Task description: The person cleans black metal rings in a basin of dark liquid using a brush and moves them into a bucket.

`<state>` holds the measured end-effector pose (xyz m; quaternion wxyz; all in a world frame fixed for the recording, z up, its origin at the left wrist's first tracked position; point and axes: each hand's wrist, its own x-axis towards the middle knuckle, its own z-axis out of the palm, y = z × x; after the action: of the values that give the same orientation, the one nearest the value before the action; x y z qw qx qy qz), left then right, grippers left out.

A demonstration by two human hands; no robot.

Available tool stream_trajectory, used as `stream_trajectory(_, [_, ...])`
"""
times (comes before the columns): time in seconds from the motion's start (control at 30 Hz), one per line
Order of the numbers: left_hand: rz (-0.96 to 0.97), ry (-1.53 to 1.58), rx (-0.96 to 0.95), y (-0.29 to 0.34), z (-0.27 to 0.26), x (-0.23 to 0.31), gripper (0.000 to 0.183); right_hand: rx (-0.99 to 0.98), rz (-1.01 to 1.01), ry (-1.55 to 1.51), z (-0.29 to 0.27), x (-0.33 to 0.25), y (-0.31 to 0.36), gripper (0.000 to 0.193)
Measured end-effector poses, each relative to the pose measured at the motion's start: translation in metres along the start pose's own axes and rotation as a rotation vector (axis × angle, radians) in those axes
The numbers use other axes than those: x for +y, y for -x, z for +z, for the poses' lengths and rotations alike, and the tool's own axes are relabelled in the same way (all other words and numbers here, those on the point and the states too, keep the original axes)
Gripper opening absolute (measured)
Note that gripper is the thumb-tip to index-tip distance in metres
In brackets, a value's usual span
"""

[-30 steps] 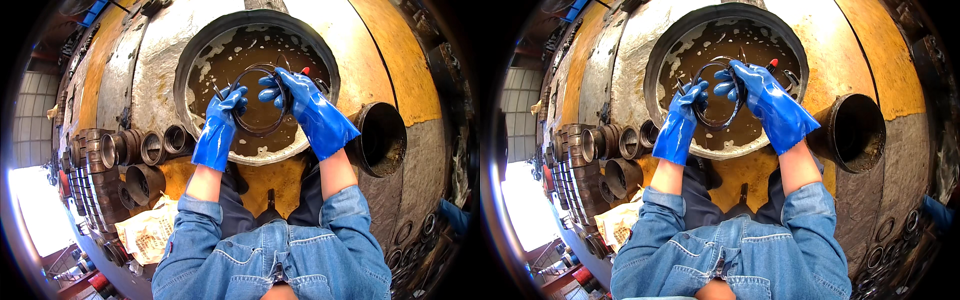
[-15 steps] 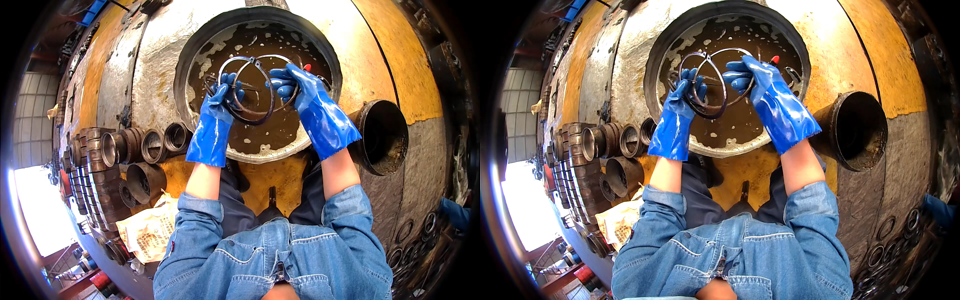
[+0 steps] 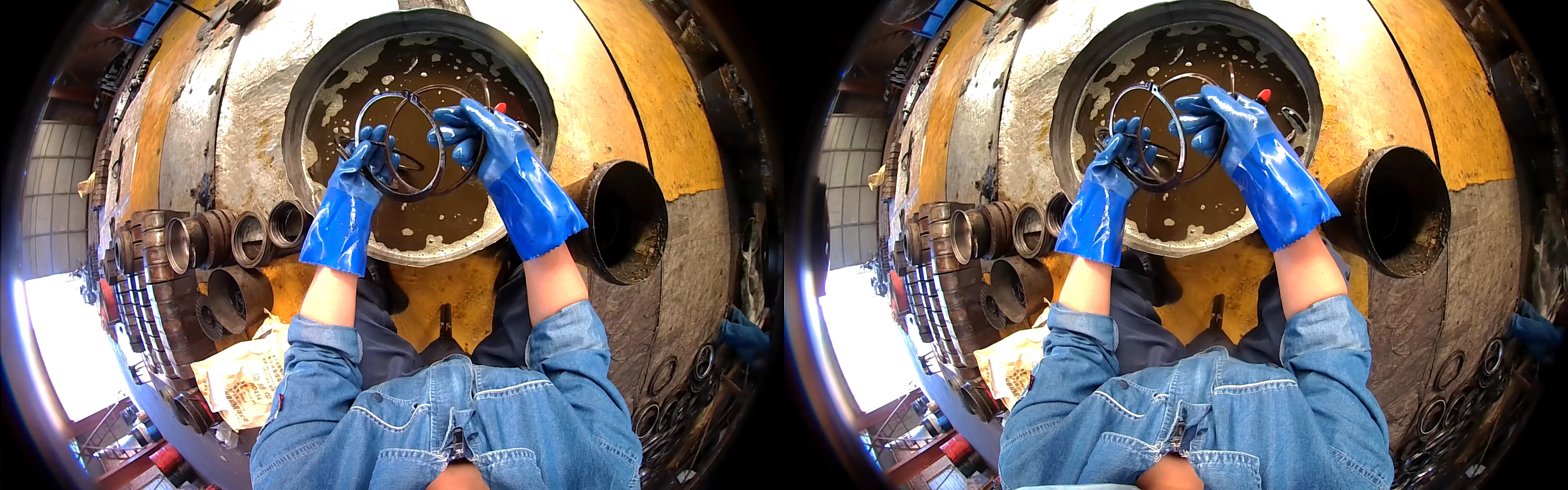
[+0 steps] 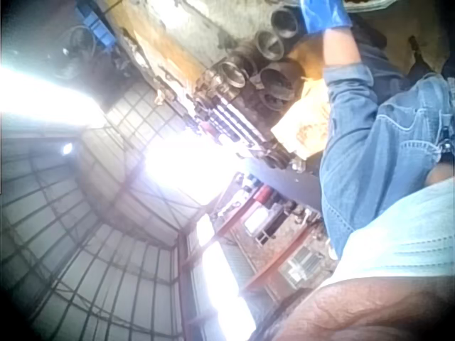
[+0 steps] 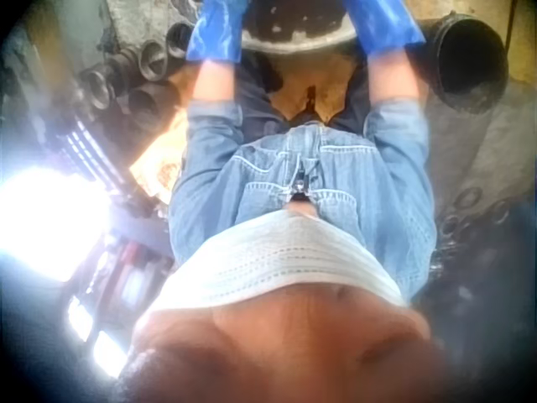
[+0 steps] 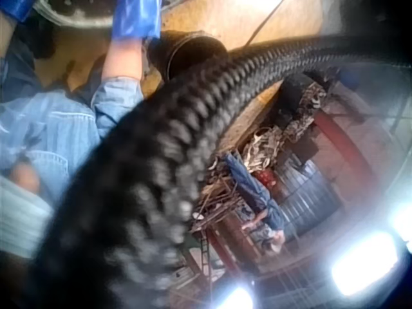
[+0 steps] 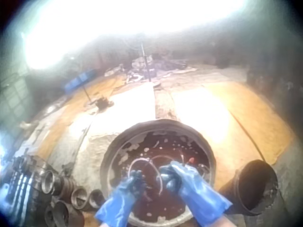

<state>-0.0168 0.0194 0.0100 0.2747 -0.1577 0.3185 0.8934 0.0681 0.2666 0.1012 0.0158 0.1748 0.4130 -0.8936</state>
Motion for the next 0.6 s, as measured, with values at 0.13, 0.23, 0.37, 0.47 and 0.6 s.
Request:
stream_trajectory(0.13, [0.006,0.082,-0.105,-0.003,-0.011,0.002,0.030,-0.023,-0.022,-0.040,-0.009,-0.005,-0.005,0.038])
stream_trajectory(0.23, [0.017,0.140,-0.057,0.004,0.003,0.002,0.031,0.018,-0.138,-0.129,-0.029,-0.014,-0.009,0.035])
stream_trajectory(0.37, [0.065,0.209,-0.257,0.006,-0.003,0.008,0.031,0.063,-0.224,-0.161,-0.043,-0.027,-0.008,0.038])
stream_trajectory(0.47, [0.045,0.213,-0.380,0.005,-0.001,0.013,0.031,0.075,-0.251,-0.029,-0.042,-0.028,-0.006,0.037])
stream_trajectory(0.6, [-0.092,0.363,-0.490,0.009,0.009,0.022,0.032,0.074,-0.159,-0.017,-0.031,-0.024,-0.005,0.035])
